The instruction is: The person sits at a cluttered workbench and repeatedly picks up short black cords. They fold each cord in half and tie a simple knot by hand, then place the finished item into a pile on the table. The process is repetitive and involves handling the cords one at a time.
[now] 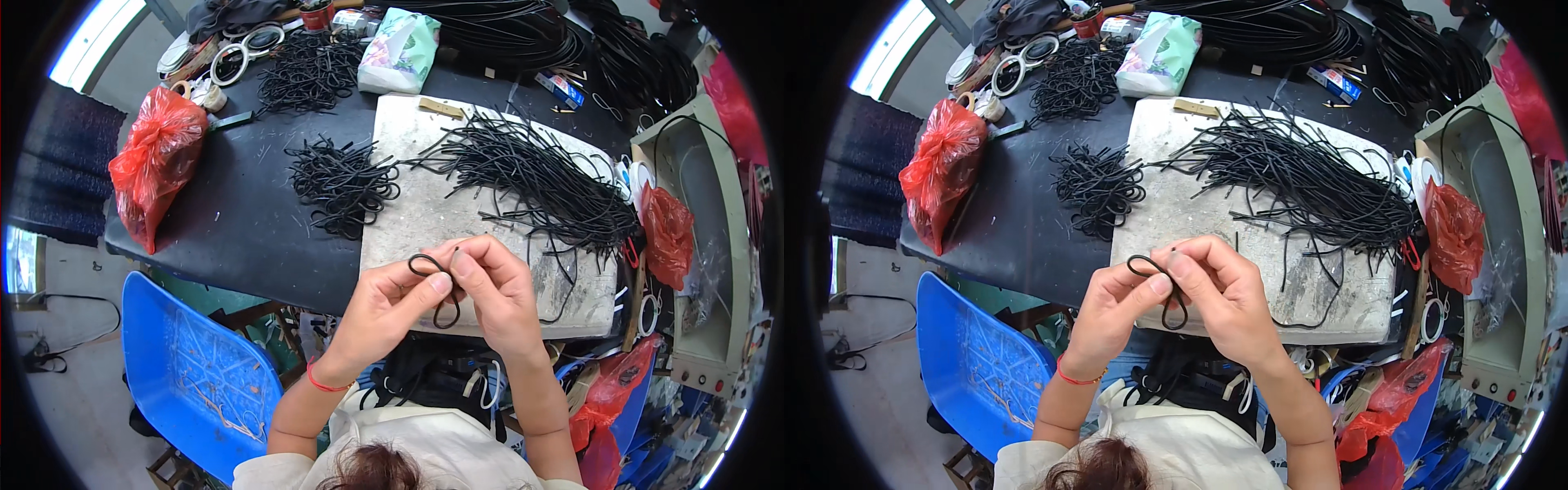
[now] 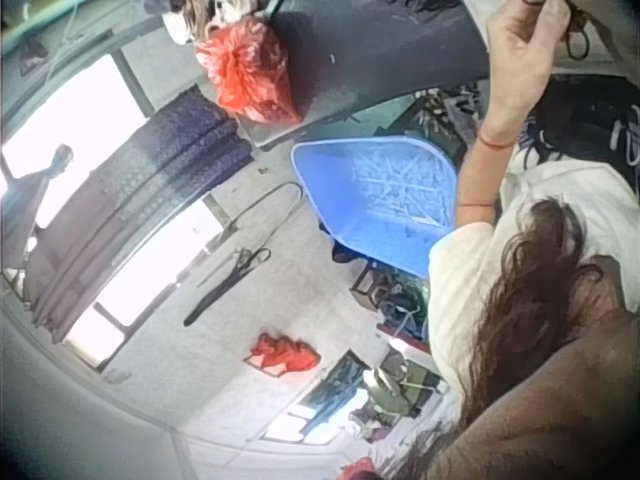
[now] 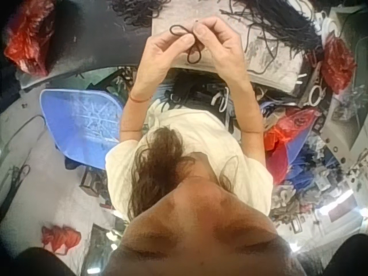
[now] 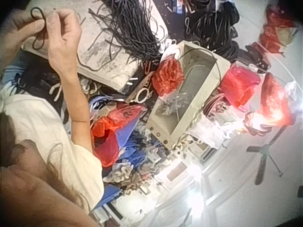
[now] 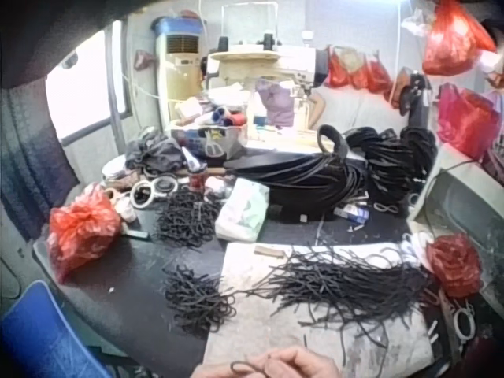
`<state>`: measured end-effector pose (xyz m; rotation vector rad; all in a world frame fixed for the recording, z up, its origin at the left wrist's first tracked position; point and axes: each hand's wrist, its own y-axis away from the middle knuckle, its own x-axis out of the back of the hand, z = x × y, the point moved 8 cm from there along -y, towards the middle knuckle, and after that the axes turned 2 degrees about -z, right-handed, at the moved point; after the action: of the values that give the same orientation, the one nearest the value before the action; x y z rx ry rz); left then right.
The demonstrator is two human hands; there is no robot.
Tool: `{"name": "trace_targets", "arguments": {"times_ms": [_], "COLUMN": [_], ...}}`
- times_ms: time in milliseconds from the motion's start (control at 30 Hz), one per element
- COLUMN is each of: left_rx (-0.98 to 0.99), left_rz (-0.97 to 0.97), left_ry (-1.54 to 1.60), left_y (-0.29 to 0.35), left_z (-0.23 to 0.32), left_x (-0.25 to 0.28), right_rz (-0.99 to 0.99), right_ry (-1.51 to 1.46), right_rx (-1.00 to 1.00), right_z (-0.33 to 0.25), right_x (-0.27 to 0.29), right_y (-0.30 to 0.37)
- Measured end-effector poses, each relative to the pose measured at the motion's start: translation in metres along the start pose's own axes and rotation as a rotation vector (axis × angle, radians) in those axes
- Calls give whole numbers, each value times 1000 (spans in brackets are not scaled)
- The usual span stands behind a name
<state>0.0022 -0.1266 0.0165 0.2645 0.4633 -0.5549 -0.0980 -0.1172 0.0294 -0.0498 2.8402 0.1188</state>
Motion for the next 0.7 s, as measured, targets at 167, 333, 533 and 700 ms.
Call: {"name": "trace_targets", "arguments": {"times_ms": [167,333,533,700], "left_rx": [27,43,-32,-39], "left_rz": [-53,-75,187,267], "left_ry": [-24,13,179,224], "left_y": [1,2,-2,-1], "left_z": [-4,-6,-15,-16], "left_x": [-3,-6,16,15], "right_rz": [51,27,232,124], "right_ry": [-77,12,114,206], "right_rx": [-110,-159,33,-10], "right_z": [5,5,-4,10], "right_x": [2,3,18,17], "right_y": [1,-1,-2,11]}}
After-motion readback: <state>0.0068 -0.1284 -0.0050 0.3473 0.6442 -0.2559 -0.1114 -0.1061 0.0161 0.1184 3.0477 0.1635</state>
